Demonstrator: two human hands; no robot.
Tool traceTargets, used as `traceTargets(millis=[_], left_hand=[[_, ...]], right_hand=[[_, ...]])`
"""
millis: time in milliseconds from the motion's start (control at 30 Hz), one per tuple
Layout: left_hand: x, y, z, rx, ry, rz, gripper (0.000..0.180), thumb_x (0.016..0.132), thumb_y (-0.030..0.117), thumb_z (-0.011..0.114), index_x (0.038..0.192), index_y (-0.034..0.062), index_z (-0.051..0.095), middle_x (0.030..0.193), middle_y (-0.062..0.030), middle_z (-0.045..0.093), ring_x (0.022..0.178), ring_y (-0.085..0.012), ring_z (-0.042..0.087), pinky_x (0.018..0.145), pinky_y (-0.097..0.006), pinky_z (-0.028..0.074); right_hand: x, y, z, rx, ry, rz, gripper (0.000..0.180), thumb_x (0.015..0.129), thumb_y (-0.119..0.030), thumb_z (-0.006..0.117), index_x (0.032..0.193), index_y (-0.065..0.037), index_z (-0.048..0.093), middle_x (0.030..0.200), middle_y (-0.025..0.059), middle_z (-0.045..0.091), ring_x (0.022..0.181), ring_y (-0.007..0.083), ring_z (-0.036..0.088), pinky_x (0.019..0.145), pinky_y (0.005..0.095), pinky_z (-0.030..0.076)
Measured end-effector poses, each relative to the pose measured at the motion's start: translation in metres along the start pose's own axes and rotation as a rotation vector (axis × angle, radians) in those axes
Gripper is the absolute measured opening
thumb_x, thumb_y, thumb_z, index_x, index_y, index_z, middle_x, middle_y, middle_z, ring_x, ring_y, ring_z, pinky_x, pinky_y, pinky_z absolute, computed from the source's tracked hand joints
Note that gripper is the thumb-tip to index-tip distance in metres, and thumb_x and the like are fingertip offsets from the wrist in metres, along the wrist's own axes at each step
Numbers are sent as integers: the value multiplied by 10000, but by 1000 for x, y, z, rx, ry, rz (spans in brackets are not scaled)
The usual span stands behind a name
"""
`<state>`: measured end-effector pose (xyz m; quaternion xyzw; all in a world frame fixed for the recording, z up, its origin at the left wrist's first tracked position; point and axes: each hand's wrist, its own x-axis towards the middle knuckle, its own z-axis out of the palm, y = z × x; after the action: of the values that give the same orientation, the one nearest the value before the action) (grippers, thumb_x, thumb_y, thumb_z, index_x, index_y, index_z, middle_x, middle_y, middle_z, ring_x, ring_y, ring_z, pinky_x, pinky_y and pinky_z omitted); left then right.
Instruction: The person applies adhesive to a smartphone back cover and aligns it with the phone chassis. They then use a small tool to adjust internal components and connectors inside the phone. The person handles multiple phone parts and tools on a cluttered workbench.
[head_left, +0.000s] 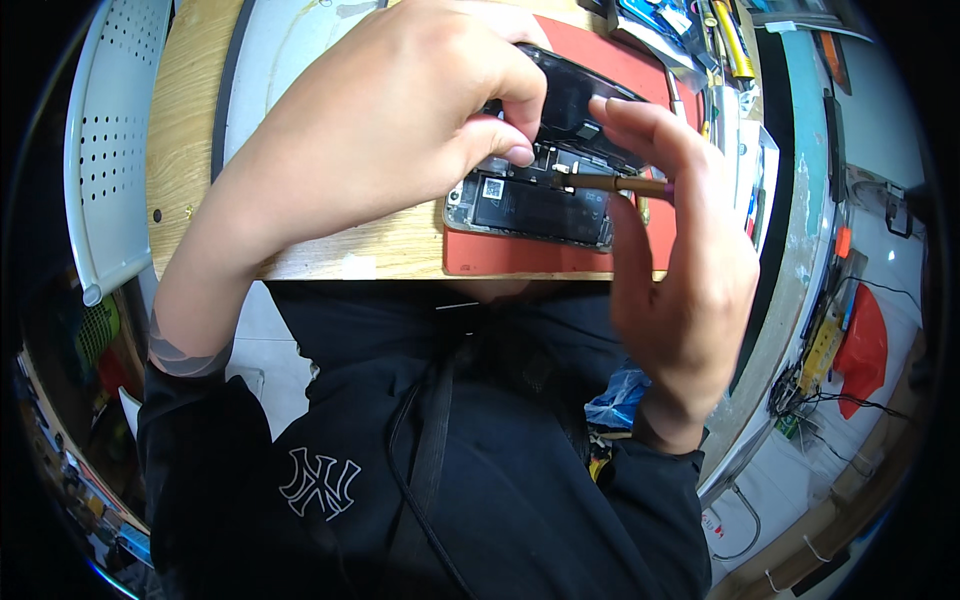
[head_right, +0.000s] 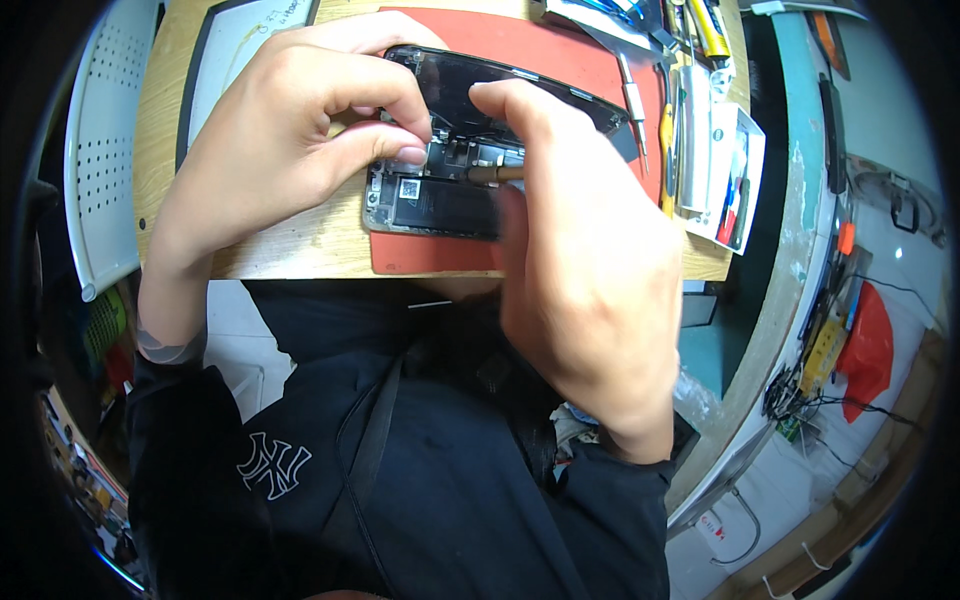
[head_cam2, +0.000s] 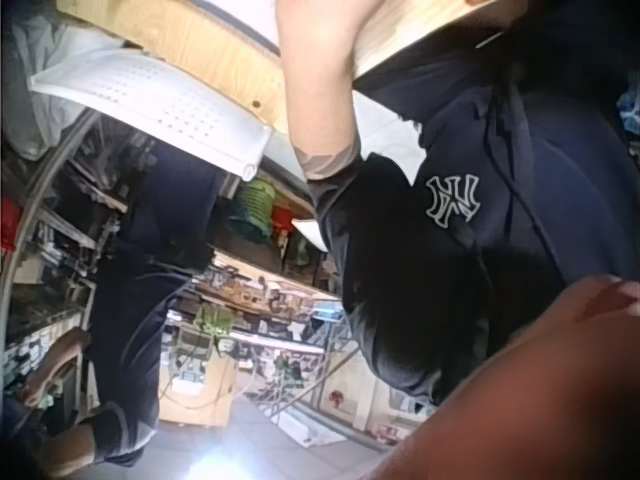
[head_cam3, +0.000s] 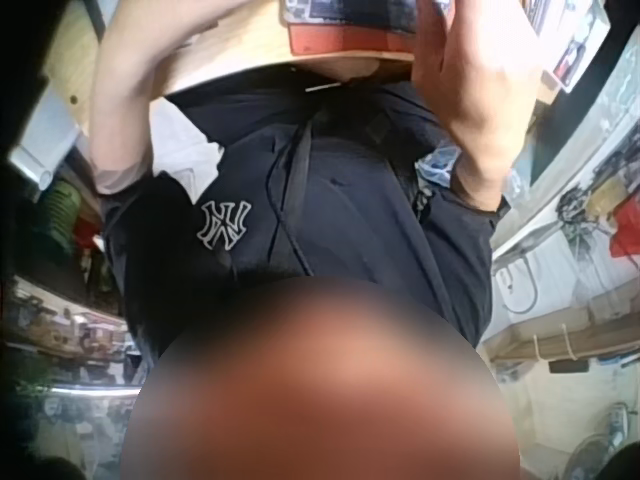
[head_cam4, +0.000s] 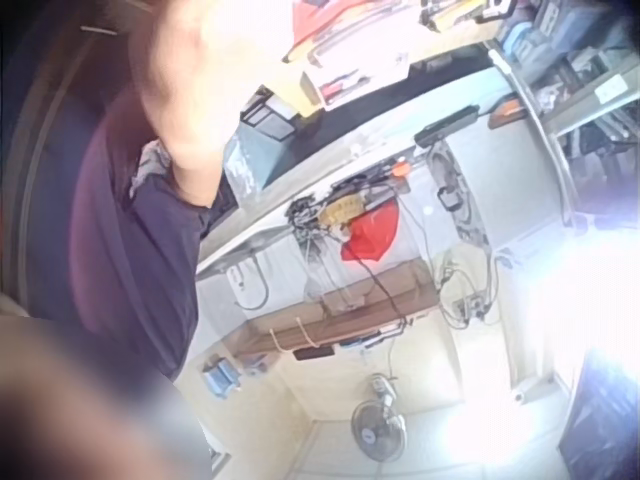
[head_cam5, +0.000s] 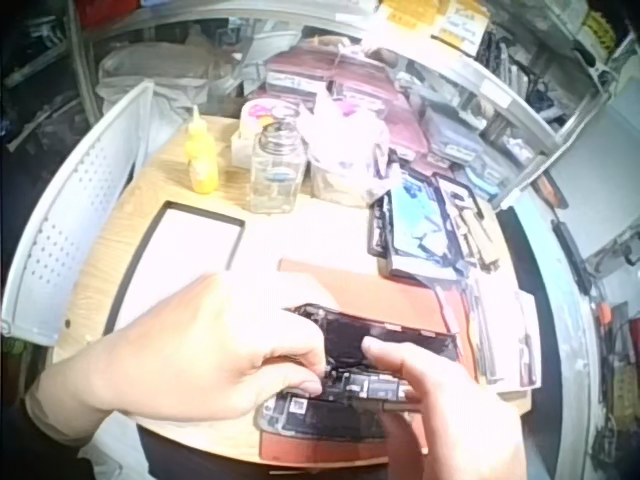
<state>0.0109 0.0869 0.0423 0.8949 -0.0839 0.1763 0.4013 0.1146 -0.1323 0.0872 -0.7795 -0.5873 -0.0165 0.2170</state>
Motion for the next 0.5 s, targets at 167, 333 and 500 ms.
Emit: traceTargets(millis=[167,333,500], left_hand=[[1,-2,7,-67,75,57,119,881,90,798,933,-1,742,1050,-154,718,918,-338,709,790,-411,564],[2,1,8,-129,2,-54,121,796,24,848,895,-14,790,1078,-129,734,958,-262,727,828,-345,557],[3,2,8,-191,-4,-84,112,807,28,845,897,-14,792,1072,-130,731,949,-240,722,820,-332,551]], right_hand=[[-5,7,7,240,29,100,385,935,94,757,1295,66,624,1173,195,775,1070,249,791,924,341,630],[-8,14,16,658,211,262,237,1054,58,646,1283,74,587,1108,212,771,1023,254,783,913,341,639],[-12,16,25,797,354,202,174,1071,52,612,1237,69,563,1058,226,743,996,279,776,917,396,656]])
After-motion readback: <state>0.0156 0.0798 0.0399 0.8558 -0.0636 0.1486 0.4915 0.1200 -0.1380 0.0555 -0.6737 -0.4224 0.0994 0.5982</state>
